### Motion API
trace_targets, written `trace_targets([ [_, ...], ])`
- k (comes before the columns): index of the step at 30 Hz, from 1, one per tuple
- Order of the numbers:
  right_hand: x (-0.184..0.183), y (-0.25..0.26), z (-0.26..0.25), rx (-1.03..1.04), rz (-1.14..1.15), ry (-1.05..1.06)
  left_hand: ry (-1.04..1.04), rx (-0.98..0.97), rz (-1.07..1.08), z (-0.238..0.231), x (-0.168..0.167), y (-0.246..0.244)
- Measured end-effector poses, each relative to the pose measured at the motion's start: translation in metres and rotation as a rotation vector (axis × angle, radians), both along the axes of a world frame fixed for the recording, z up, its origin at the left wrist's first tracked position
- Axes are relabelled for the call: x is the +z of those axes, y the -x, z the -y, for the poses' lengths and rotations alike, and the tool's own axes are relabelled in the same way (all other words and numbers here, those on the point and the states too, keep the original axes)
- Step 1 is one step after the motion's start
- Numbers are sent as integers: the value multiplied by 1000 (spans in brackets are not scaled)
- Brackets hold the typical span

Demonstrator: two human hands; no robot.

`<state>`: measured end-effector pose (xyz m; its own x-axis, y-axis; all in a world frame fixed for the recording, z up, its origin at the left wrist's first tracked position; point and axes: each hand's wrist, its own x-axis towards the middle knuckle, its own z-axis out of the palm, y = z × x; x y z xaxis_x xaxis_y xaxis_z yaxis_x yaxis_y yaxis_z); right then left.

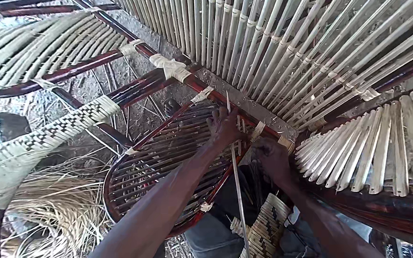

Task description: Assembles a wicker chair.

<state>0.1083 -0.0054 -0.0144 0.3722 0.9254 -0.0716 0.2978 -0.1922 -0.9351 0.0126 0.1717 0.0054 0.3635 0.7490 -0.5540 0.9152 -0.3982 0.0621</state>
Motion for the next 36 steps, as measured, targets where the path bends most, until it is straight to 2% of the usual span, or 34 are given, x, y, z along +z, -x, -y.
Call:
trace_targets([
  [4,-35,11,-21,-76,-89,-90,10,-13,-18,0,-1,-2],
  [10,-48,15,-23,-89,-24,-144,17,-15,-10,-1,-3,-3],
  [14,-49,16,-23,-89,76,-222,8,-10,-24,-2,-4,-4],
  [23,-49,19,-23,-99,126,-234,6,-10,-18,-2,-6,-3],
  [28,-31,24,-19,-59,253,-178,4,-2,-8,0,-2,-5],
  [33,-36,34,-28,-91,293,-194,10,4,24,-2,-5,0],
  [36,-16,32,-22,-16,305,-82,5,-19,45,-1,-4,4],
])
